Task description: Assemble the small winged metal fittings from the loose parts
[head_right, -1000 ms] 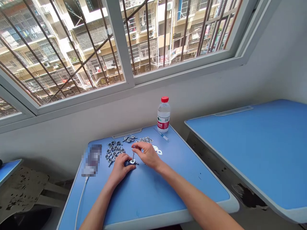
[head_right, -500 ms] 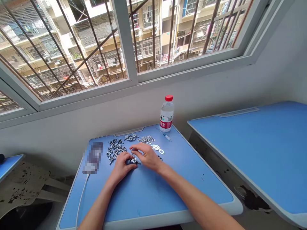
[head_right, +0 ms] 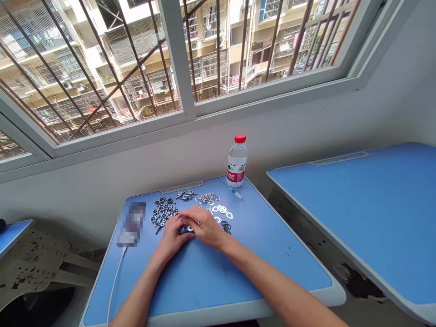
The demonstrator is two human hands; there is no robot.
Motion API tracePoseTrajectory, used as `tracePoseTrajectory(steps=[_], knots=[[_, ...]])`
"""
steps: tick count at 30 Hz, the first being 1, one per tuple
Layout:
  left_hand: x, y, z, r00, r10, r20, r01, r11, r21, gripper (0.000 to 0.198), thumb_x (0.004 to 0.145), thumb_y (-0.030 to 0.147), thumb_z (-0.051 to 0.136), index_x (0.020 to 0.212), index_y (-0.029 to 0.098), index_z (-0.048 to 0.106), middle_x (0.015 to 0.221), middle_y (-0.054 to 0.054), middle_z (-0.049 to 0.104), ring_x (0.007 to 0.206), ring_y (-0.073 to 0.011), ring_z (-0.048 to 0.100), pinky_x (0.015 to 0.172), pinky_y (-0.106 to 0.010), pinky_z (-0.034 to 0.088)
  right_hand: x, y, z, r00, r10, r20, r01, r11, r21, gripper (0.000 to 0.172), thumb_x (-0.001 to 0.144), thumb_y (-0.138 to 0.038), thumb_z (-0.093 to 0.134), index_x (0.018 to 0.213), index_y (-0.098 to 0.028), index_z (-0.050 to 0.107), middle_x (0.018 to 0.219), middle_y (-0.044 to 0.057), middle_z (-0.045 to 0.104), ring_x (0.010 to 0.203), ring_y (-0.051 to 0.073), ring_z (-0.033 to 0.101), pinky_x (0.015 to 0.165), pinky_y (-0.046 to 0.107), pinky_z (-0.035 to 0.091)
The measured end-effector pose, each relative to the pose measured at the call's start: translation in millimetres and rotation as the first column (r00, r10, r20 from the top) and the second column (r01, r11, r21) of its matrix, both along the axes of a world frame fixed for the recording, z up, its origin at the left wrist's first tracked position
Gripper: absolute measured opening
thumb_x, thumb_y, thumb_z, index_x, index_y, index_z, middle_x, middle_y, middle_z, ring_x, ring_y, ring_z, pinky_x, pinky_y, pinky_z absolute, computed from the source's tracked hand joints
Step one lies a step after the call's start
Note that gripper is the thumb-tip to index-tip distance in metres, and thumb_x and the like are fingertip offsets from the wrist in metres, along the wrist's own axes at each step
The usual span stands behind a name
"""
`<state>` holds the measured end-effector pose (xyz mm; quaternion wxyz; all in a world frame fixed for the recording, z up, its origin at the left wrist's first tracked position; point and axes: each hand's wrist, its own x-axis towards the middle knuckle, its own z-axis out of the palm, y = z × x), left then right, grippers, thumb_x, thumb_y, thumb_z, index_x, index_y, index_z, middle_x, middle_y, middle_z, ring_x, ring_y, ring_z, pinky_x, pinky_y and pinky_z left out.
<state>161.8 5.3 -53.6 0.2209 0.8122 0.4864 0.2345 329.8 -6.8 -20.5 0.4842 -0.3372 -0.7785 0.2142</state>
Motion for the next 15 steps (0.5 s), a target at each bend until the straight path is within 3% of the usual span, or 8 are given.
tracePoseTrajectory(steps=[10, 15], knots=[[0.7, -1.1, -1.0, 1.000, 0.002, 0.007, -0.002, 0.999, 0.036, 0.017, 0.075, 0.024, 0.075, 0.089, 0.023, 0.065, 0.100, -0.003, 0.066, 0.099, -0.0241, 0.056, 0.087, -0.037, 0.039, -3.0, -2.6, 6.7, 0.997, -0.072, 0.015, 0.073, 0.997, -0.018, 0.023, 0.095, -0.022, 0.046, 0.089, -0.020, 0.067, 0.070, 0.003, 0.065, 0.068, 0.018, 0.054, 0.069, 0.032, 0.046], [0.5, -1.6, -0.6, 1.000, -0.005, 0.000, 0.005, 0.999, 0.046, 0.019, 0.075, 0.024, 0.076, 0.091, 0.023, 0.065, 0.100, -0.003, 0.066, 0.099, -0.0239, 0.055, 0.087, -0.038, 0.039, -3.3, -0.7, 2.1, 0.999, -0.047, 0.022, 0.047, 0.999, 0.027, 0.023, 0.096, -0.022, 0.044, 0.094, -0.020, 0.067, 0.075, 0.004, 0.068, 0.070, 0.018, 0.055, 0.070, 0.032, 0.046]])
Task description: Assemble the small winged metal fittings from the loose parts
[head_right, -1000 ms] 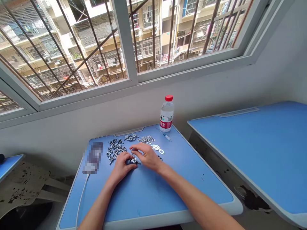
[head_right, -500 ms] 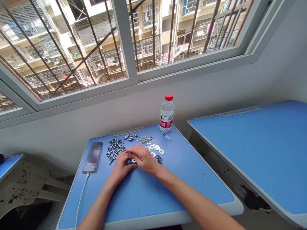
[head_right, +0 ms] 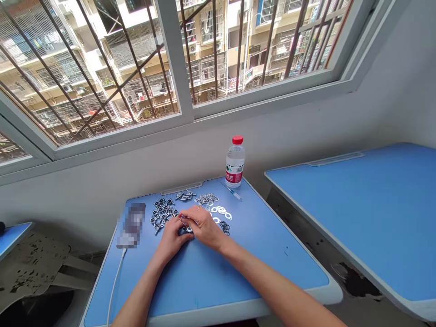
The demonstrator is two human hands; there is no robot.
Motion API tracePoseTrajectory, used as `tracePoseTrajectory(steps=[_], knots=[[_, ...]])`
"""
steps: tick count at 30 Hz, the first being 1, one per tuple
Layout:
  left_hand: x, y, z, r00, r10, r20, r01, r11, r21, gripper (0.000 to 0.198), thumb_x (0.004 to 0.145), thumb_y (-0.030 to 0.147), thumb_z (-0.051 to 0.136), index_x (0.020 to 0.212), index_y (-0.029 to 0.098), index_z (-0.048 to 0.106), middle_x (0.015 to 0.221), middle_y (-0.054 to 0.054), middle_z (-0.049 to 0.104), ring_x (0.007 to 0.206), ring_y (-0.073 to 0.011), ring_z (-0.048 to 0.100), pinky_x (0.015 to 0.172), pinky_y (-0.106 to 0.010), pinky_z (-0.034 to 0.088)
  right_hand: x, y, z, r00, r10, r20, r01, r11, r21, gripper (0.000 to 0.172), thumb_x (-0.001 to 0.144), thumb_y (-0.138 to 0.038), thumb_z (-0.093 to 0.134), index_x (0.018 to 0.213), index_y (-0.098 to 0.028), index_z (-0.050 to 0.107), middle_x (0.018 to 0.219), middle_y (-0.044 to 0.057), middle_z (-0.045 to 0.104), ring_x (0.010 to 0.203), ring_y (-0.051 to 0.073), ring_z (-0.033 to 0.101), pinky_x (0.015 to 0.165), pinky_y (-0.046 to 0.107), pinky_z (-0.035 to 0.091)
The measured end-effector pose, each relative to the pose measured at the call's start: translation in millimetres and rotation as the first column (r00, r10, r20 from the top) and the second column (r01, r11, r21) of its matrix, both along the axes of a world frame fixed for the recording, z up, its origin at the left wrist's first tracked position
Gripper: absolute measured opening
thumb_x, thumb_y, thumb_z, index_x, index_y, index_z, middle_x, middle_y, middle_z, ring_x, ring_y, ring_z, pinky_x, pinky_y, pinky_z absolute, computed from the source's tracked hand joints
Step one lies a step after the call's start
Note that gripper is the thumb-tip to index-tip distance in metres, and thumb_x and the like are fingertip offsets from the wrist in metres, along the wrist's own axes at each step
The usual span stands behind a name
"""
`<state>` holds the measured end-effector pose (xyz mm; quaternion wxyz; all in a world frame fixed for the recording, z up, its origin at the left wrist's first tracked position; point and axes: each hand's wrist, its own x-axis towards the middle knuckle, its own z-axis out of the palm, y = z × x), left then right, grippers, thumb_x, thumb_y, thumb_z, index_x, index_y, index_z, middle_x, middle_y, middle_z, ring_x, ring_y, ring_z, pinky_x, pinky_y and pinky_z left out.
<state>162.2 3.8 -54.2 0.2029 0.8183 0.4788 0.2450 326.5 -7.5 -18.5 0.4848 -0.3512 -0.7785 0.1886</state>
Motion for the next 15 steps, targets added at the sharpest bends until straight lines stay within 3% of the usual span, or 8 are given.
tracePoseTrajectory(steps=[5, 15], knots=[[-0.2, -0.5, -3.7, 1.000, 0.026, 0.002, -0.026, 0.999, 0.030, 0.009, 0.077, 0.020, 0.073, 0.083, 0.020, 0.065, 0.094, -0.003, 0.065, 0.095, -0.0237, 0.055, 0.082, -0.036, 0.040, -4.9, 0.0, -4.5, 0.992, 0.108, 0.057, -0.113, 0.989, 0.094, 0.026, 0.098, -0.021, 0.039, 0.103, -0.021, 0.064, 0.085, 0.005, 0.070, 0.073, 0.019, 0.057, 0.071, 0.033, 0.045], [0.0, -1.7, -1.0, 1.000, 0.010, -0.012, -0.010, 1.000, 0.013, 0.019, 0.076, 0.023, 0.075, 0.094, 0.024, 0.067, 0.105, -0.004, 0.066, 0.100, -0.0249, 0.054, 0.087, -0.038, 0.039, -6.4, 1.1, -4.3, 0.998, -0.033, 0.046, 0.030, 0.997, 0.070, 0.029, 0.099, -0.026, 0.039, 0.089, -0.021, 0.066, 0.072, 0.004, 0.065, 0.067, 0.018, 0.055, 0.073, 0.035, 0.045]])
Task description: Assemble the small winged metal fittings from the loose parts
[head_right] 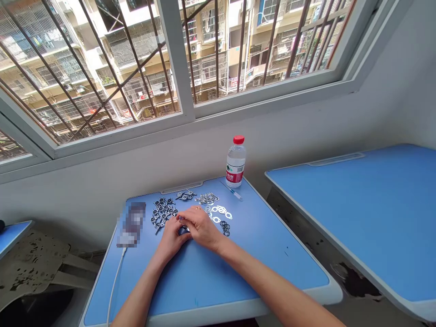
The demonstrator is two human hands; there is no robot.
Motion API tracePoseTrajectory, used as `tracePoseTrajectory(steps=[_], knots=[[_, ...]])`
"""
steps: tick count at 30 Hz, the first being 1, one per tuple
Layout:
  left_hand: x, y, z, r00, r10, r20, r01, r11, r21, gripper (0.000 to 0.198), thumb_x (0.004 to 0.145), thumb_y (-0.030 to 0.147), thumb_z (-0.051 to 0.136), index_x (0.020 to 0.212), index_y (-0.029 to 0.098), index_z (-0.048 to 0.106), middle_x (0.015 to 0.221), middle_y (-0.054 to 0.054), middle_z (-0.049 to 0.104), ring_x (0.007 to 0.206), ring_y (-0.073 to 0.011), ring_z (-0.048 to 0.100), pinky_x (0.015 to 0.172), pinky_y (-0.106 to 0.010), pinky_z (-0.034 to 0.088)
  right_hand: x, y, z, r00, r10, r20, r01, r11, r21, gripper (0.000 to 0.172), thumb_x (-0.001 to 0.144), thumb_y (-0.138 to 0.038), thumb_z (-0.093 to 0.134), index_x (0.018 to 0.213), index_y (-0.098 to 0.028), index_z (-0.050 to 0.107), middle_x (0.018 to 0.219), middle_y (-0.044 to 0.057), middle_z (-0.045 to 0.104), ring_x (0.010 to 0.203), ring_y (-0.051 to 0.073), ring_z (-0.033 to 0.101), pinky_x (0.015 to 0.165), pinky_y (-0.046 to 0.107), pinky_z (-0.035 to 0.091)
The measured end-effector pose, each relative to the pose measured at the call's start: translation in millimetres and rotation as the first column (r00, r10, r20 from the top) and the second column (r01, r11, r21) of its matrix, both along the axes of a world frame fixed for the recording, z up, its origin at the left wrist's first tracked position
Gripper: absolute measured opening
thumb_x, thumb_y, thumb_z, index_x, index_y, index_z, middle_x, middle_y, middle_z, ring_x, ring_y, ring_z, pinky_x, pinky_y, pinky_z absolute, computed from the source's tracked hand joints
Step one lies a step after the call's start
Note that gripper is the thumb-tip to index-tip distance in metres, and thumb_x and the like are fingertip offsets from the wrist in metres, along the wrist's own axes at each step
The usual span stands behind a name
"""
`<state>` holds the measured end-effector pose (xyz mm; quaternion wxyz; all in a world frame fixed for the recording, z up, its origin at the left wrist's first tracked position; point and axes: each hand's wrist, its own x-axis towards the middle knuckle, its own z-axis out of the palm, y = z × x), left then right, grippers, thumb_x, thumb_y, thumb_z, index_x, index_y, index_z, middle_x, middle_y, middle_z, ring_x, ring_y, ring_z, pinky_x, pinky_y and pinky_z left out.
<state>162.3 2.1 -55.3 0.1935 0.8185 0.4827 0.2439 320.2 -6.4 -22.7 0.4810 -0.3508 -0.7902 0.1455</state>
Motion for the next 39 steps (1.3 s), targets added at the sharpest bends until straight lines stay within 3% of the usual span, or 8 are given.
tracePoseTrajectory(steps=[14, 22, 26, 29, 32, 35, 39], knots=[[3, -4, 9.3, 1.000, 0.018, -0.002, -0.018, 0.999, -0.028, 0.016, 0.077, 0.024, 0.072, 0.092, 0.024, 0.066, 0.104, -0.004, 0.065, 0.101, -0.0251, 0.054, 0.088, -0.038, 0.038, -2, -1, 2.2, 1.000, -0.024, 0.002, 0.024, 1.000, -0.001, 0.027, 0.098, -0.023, 0.040, 0.086, -0.021, 0.064, 0.066, 0.002, 0.062, 0.061, 0.016, 0.051, 0.077, 0.037, 0.043], [-1, 0, 3.5, 1.000, -0.015, 0.000, 0.015, 1.000, -0.025, 0.019, 0.076, 0.030, 0.076, 0.090, 0.024, 0.065, 0.103, -0.004, 0.065, 0.102, -0.0254, 0.055, 0.088, -0.038, 0.038, 3, -1, 2.0, 0.999, -0.016, -0.052, 0.011, 0.997, -0.082, 0.022, 0.096, -0.024, 0.043, 0.092, -0.022, 0.064, 0.081, 0.005, 0.068, 0.077, 0.020, 0.061, 0.078, 0.035, 0.046], [-1, 0, 5.1, 1.000, -0.013, -0.007, 0.013, 1.000, -0.019, 0.018, 0.075, 0.029, 0.076, 0.086, 0.023, 0.065, 0.096, -0.003, 0.065, 0.098, -0.0245, 0.056, 0.084, -0.036, 0.038, 6, 0, 0.2, 0.987, -0.061, -0.148, 0.032, 0.982, -0.189, 0.017, 0.092, -0.027, 0.049, 0.094, -0.022, 0.065, 0.082, 0.004, 0.068, 0.079, 0.020, 0.061, 0.079, 0.035, 0.048], [0, -1, 7.5, 1.000, -0.011, -0.009, 0.011, 1.000, -0.023, 0.016, 0.076, 0.029, 0.076, 0.085, 0.023, 0.065, 0.093, -0.003, 0.064, 0.096, -0.0241, 0.055, 0.083, -0.035, 0.038, 9, 3, -0.1, 0.938, -0.161, -0.306, 0.052, 0.940, -0.336, 0.016, 0.088, -0.034, 0.055, 0.090, -0.021, 0.065, 0.085, 0.004, 0.068, 0.081, 0.020, 0.063, 0.079, 0.034, 0.050], [0, -1, 8.3, 1.000, -0.014, -0.001, 0.014, 0.999, -0.031, 0.014, 0.077, 0.028, 0.074, 0.087, 0.023, 0.066, 0.093, -0.003, 0.064, 0.096, -0.0236, 0.055, 0.084, -0.036, 0.037, 13, 10, -0.5, 0.847, -0.229, -0.479, -0.022, 0.886, -0.464, 0.025, 0.083, -0.044, 0.060, 0.085, -0.019, 0.062, 0.078, 0.003, 0.065, 0.073, 0.018, 0.063, 0.073, 0.033, 0.051], [0, -1, 7.3, 1.000, -0.014, 0.000, 0.014, 0.999, -0.035, 0.013, 0.077, 0.028, 0.073, 0.088, 0.023, 0.066, 0.093, -0.003, 0.063, 0.096, -0.0236, 0.055, 0.084, -0.036, 0.037, 17, 18, -1.2, 0.769, -0.273, -0.578, -0.083, 0.854, -0.513, 0.039, 0.073, -0.056, 0.068, 0.081, -0.018, 0.060, 0.071, 0.002, 0.061, 0.067, 0.017, 0.060, 0.066, 0.031, 0.051], [0, 0, 5.6, 1.000, -0.014, 0.007, 0.015, 0.999, -0.028, 0.013, 0.077, 0.027, 0.072, 0.088, 0.023, 0.067, 0.093, -0.003, 0.064, 0.096, -0.0238, 0.055, 0.085, -0.036, 0.038, 18, 20, -0.9, 0.736, -0.298, -0.608, -0.116, 0.829, -0.548, 0.046, 0.067, -0.061, 0.072, 0.077, -0.018, 0.059, 0.068, 0.000, 0.058, 0.063, 0.015, 0.056, 0.065, 0.031, 0.049]])
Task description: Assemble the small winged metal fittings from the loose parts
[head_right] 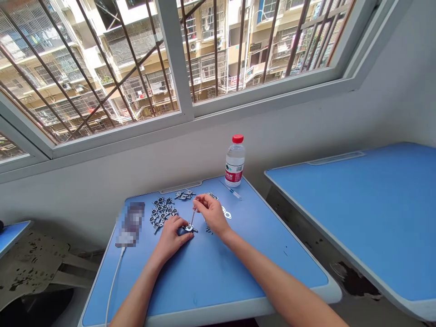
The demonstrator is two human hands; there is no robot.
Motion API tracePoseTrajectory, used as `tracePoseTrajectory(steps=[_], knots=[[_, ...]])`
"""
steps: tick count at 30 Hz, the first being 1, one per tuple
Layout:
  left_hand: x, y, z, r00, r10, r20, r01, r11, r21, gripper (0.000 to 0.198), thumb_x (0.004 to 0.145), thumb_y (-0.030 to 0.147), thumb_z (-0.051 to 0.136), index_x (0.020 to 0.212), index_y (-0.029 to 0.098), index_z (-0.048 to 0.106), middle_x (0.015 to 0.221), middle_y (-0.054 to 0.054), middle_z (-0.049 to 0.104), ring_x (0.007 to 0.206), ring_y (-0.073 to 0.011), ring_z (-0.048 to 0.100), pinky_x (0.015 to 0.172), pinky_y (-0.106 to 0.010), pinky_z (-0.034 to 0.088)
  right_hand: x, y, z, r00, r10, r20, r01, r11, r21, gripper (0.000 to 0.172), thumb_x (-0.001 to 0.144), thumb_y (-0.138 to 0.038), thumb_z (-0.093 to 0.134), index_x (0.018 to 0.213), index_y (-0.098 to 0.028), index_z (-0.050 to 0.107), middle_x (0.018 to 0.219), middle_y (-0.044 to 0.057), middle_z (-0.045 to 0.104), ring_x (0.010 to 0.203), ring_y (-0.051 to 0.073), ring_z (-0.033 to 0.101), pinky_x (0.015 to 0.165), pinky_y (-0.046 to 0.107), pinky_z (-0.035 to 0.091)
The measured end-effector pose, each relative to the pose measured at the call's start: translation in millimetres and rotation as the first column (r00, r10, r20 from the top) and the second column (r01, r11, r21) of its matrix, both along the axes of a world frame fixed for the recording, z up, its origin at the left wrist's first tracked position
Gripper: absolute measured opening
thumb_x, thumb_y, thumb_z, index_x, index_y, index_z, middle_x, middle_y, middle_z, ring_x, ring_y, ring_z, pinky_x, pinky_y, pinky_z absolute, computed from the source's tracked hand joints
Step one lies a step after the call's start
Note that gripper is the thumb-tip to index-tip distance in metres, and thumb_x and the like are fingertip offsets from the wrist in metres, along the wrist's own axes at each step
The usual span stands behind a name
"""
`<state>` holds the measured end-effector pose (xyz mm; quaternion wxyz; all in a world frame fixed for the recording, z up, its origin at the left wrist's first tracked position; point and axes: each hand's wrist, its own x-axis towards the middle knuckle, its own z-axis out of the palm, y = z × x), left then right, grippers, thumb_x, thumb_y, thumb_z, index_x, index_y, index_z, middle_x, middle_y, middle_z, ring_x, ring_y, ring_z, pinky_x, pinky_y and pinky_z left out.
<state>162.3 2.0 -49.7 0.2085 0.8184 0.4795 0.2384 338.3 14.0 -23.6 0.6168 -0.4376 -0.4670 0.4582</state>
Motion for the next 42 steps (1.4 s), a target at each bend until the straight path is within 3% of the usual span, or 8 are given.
tracePoseTrajectory(steps=[5, 13, 30, 38, 42], knots=[[0, 0, -0.2, 1.000, -0.004, -0.004, 0.004, 1.000, 0.015, 0.014, 0.076, 0.027, 0.073, 0.087, 0.023, 0.066, 0.092, -0.003, 0.064, 0.094, -0.0240, 0.055, 0.084, -0.036, 0.038, 0, -3, 1.7, 1.000, -0.011, 0.028, 0.010, 0.999, 0.033, 0.038, 0.071, -0.054, 0.070, 0.077, -0.019, 0.058, 0.070, 0.000, 0.058, 0.066, 0.016, 0.056, 0.067, 0.031, 0.047], [-1, 1, -1.5, 1.000, -0.008, -0.005, 0.008, 1.000, 0.027, 0.016, 0.075, 0.027, 0.074, 0.088, 0.022, 0.066, 0.092, -0.003, 0.064, 0.094, -0.0237, 0.055, 0.083, -0.036, 0.038, -1, -6, -0.9, 0.973, 0.016, 0.229, -0.037, 0.996, 0.087, 0.017, 0.081, -0.036, 0.058, 0.078, -0.020, 0.056, 0.069, -0.001, 0.057, 0.067, 0.016, 0.055, 0.068, 0.031, 0.044], [-1, 0, -2.1, 1.000, -0.004, 0.001, 0.004, 1.000, 0.008, 0.016, 0.076, 0.027, 0.074, 0.088, 0.023, 0.065, 0.092, -0.002, 0.063, 0.095, -0.0236, 0.054, 0.084, -0.036, 0.038, -1, -9, 0.5, 0.920, 0.054, 0.389, -0.131, 0.976, 0.174, 0.010, 0.084, -0.031, 0.054, 0.082, -0.021, 0.058, 0.075, 0.001, 0.062, 0.073, 0.017, 0.057, 0.071, 0.030, 0.047], [-1, 0, -2.2, 1.000, -0.009, 0.005, 0.009, 1.000, 0.015, 0.016, 0.076, 0.027, 0.074, 0.088, 0.023, 0.065, 0.093, -0.002, 0.063, 0.095, -0.0235, 0.054, 0.084, -0.037, 0.038, 1, -10, 2.7, 0.879, -0.011, 0.477, -0.116, 0.965, 0.236, 0.008, 0.085, -0.028, 0.055, 0.081, -0.022, 0.059, 0.076, 0.001, 0.062, 0.072, 0.017, 0.057, 0.070, 0.031, 0.047], [-1, 0, -2.0, 1.000, -0.008, -0.001, 0.008, 1.000, 0.020, 0.016, 0.076, 0.028, 0.075, 0.087, 0.023, 0.065, 0.092, -0.002, 0.063, 0.095, -0.0233, 0.055, 0.084, -0.036, 0.038, 1, -11, 3.1, 0.864, 0.024, 0.503, -0.185, 0.944, 0.274, 0.010, 0.086, -0.029, 0.056, 0.085, -0.021, 0.063, 0.080, 0.003, 0.067, 0.076, 0.019, 0.060, 0.074, 0.033, 0.049]])
